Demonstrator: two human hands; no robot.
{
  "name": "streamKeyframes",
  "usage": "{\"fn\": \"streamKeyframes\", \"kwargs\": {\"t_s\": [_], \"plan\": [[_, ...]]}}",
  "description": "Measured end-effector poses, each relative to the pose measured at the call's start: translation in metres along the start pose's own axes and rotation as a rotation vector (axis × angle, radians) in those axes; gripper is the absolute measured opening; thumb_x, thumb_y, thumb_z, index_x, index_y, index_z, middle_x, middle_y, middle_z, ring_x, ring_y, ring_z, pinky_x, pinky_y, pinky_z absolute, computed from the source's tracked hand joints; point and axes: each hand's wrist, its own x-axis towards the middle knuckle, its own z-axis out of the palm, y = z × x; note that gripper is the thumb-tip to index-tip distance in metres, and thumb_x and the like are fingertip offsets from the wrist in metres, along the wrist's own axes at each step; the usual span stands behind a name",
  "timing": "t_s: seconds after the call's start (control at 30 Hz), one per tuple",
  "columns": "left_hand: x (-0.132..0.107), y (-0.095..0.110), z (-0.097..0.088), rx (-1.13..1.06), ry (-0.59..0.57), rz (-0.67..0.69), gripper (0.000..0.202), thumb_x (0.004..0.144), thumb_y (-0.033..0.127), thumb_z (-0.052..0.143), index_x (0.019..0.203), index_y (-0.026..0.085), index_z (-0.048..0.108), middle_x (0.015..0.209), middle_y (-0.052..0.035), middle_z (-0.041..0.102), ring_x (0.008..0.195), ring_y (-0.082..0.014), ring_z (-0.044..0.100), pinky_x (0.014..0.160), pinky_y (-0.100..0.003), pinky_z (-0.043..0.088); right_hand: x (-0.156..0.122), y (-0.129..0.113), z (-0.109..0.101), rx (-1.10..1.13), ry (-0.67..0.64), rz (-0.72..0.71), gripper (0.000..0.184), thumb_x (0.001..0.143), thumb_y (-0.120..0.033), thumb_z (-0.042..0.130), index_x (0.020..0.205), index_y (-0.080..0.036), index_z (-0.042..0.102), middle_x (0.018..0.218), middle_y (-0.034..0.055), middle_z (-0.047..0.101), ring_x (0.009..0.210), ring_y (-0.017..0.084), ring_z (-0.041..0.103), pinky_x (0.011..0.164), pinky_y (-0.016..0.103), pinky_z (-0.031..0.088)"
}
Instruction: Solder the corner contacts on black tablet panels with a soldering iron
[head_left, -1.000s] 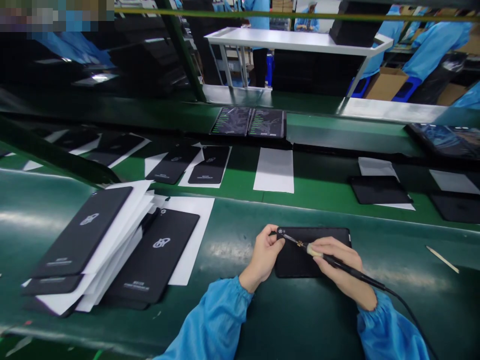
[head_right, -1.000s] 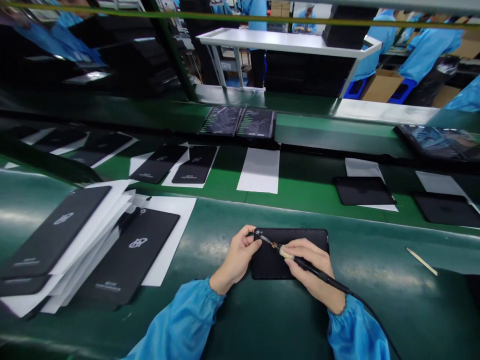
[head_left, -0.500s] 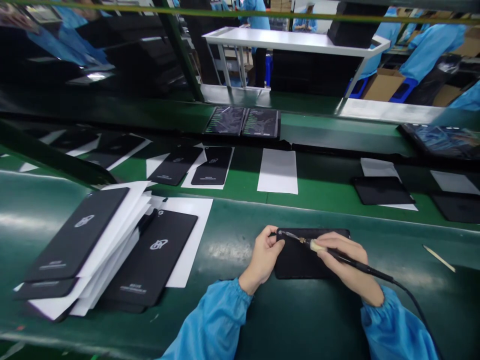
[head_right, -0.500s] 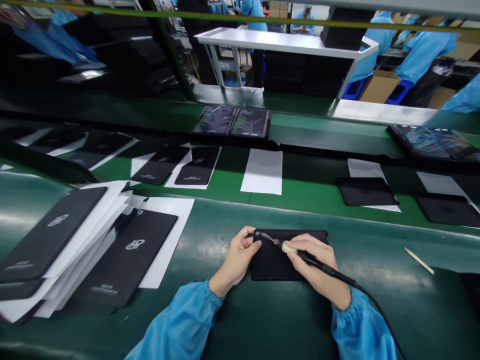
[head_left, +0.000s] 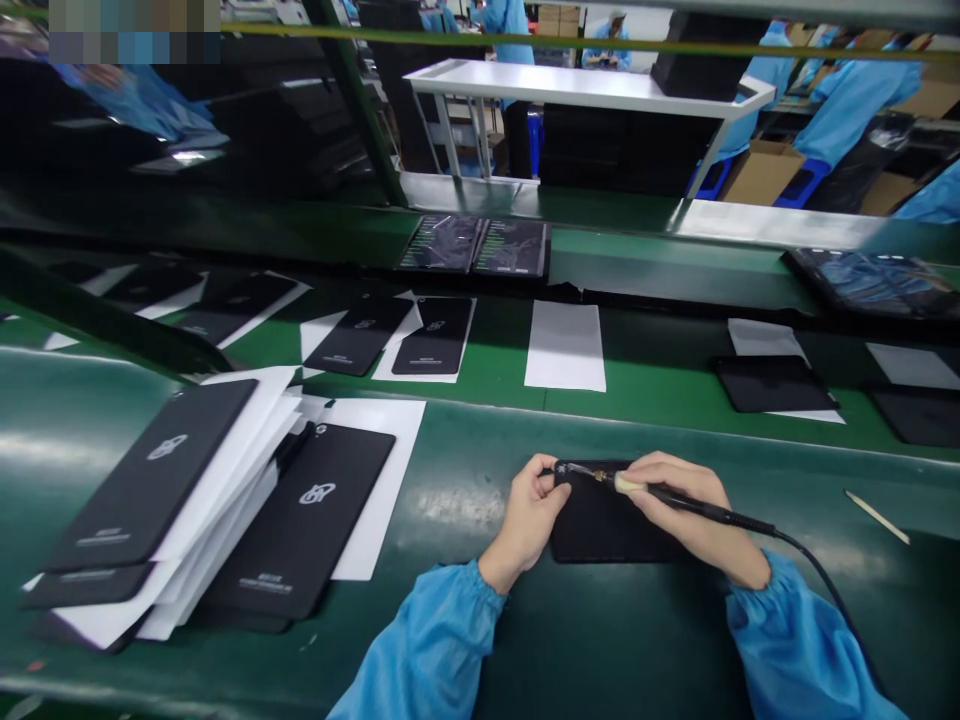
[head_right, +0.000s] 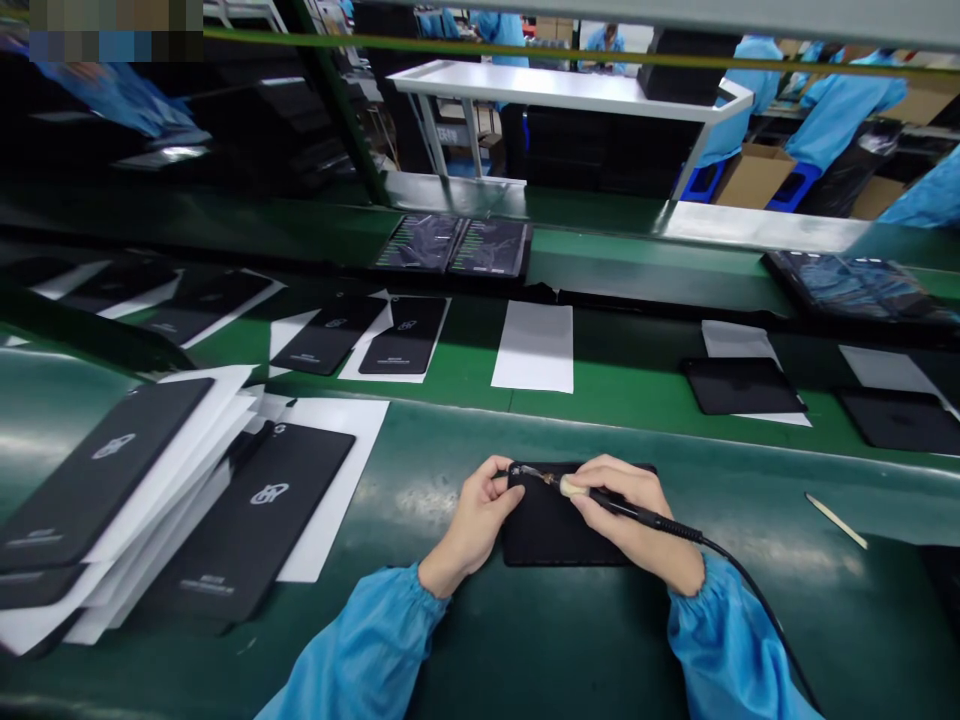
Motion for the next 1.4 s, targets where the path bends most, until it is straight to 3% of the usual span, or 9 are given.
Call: {"fn": "streamKeyframes", "kwargs": {"t_s": [0.13,0.33,0.5,0.87,1.1,1.4], "plan": [[0.0,-0.001,-0.001,0.0,0.006,-0.008,0.033,0.071,0.026,0.078,0.089,0.021,0.052,0.064,0.0028,0.068,0.05,-0.0109,0.062,0.052,-0.019,0.046,0.003,-0.001,-0.002,-0.003,-0.03,-0.013,0.012,0.09,-0.026,0.066,0.096,-0.022,0.076,0.094,0.0063,0.073,0.083,0.017,0.07,0.076,0.029,0.057],[0.001,-0.002,0.0,0.005,-0.003,-0.002,0.03,0.073,0.025,0.076,0.089,0.02,0.051,0.064,0.0023,0.069,0.05,-0.0102,0.061,0.053,-0.019,0.047,-0.01,0.004,0.004,-0.031,0.125,-0.011,0.008,0.089,-0.024,0.067,0.091,-0.021,0.075,0.081,0.0044,0.074,0.073,0.017,0.07,0.068,0.028,0.057],[0.0,0.0,0.001,-0.001,0.011,-0.002,0.033,0.07,0.027,0.079,0.088,0.02,0.052,0.064,0.0026,0.069,0.05,-0.0104,0.061,0.053,-0.019,0.047,-0.017,0.011,0.012,-0.002,0.147,0.059,0.012,0.089,-0.028,0.066,0.089,-0.02,0.074,0.077,0.0041,0.073,0.064,0.016,0.07,0.059,0.026,0.058],[0.001,-0.002,-0.002,0.009,0.008,0.004,0.032,0.072,0.027,0.078,0.089,0.02,0.052,0.064,0.0023,0.069,0.051,-0.0108,0.062,0.053,-0.019,0.048,-0.016,0.016,0.021,0.006,0.17,0.059,0.011,0.088,-0.028,0.066,0.09,-0.02,0.075,0.08,0.0042,0.074,0.067,0.016,0.071,0.061,0.026,0.059],[0.003,-0.004,-0.002,-0.008,0.008,0.005,0.032,0.072,0.026,0.076,0.089,0.021,0.05,0.064,0.0024,0.07,0.051,-0.0112,0.062,0.053,-0.02,0.049,-0.036,0.011,0.028,-0.008,0.369,0.026,0.011,0.091,-0.02,0.061,0.092,-0.022,0.071,0.076,0.0022,0.073,0.066,0.017,0.07,0.064,0.028,0.056],[0.003,-0.003,0.0,0.0,0.025,0.007,0.032,0.071,0.025,0.076,0.089,0.02,0.05,0.067,0.0014,0.071,0.051,-0.0102,0.061,0.052,-0.019,0.046,-0.043,0.013,0.047,-0.028,0.37,-0.001,0.015,0.091,-0.018,0.059,0.096,-0.023,0.073,0.076,0.0015,0.073,0.068,0.016,0.07,0.064,0.029,0.056]]}}
